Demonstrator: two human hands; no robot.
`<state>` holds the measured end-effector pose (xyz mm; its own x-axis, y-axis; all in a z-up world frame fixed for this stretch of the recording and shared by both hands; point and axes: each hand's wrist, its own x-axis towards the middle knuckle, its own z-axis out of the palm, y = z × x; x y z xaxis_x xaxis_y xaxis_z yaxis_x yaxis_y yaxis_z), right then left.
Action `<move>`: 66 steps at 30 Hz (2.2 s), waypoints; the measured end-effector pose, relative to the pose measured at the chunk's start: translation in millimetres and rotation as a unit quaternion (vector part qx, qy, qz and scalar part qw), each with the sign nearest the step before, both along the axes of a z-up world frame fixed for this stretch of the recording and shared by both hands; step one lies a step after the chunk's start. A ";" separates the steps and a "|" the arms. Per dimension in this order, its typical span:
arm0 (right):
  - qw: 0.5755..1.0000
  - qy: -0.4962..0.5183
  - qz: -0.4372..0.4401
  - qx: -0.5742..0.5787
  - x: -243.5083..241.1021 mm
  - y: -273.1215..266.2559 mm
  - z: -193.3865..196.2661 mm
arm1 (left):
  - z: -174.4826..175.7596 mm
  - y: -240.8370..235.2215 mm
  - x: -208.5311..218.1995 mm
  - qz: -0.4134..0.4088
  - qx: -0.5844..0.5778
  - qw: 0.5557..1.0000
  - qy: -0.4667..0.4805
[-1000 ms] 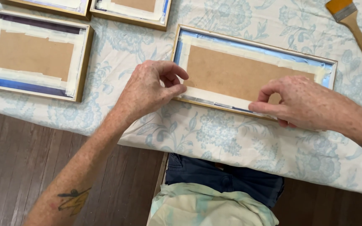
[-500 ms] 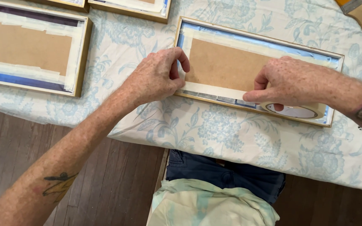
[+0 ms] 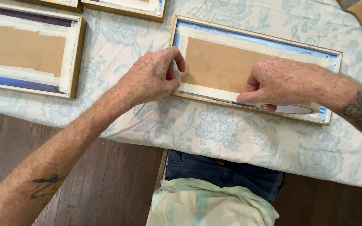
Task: Apply masking tape to the back edges of picture frames on a workbench.
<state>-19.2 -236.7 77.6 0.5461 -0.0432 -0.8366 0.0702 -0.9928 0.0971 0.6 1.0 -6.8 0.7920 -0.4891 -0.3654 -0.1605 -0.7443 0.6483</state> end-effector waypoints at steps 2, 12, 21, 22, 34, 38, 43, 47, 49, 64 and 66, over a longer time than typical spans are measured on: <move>1.000 0.002 -0.003 0.002 -0.1 0.0 -0.8 | 1.8 -1.0 -0.4 -0.002 0.007 1.000 0.000; 1.000 0.008 0.013 0.002 -0.3 4.3 3.2 | 4.0 -0.5 -0.2 -0.011 0.014 1.000 0.005; 1.000 0.010 0.008 -0.004 -0.6 7.5 6.2 | 10.0 -1.0 -0.4 -0.012 0.024 0.999 0.027; 1.000 0.010 0.008 -0.004 -0.6 7.5 6.0 | 7.6 -0.4 -0.4 -0.012 0.024 0.999 0.027; 1.000 0.004 0.010 -0.002 -0.3 4.5 1.3 | -2.5 -2.9 -6.1 -0.047 0.061 0.997 -0.001; 1.000 0.000 0.005 0.005 -0.4 2.2 2.7 | -17.7 2.6 -25.4 -0.077 0.047 0.979 -0.185; 1.000 0.003 0.014 0.005 -0.4 0.2 2.8 | -27.7 18.0 -55.3 -0.089 -0.002 0.921 -0.378; 1.000 0.003 0.026 0.003 -0.2 0.0 2.5 | -48.6 31.7 -66.9 -0.138 0.058 0.847 -0.511; 1.000 0.004 0.029 0.007 0.0 0.2 2.9 | -47.9 34.3 -71.0 -0.169 0.079 0.827 -0.530; 0.912 0.063 -0.209 0.348 -35.4 -80.9 1.5 | -34.5 23.2 -72.9 -0.142 0.049 0.806 -0.573; 0.902 0.028 -0.192 0.385 -38.8 -91.8 4.6 | -28.6 21.0 -71.0 -0.144 0.028 0.805 -0.576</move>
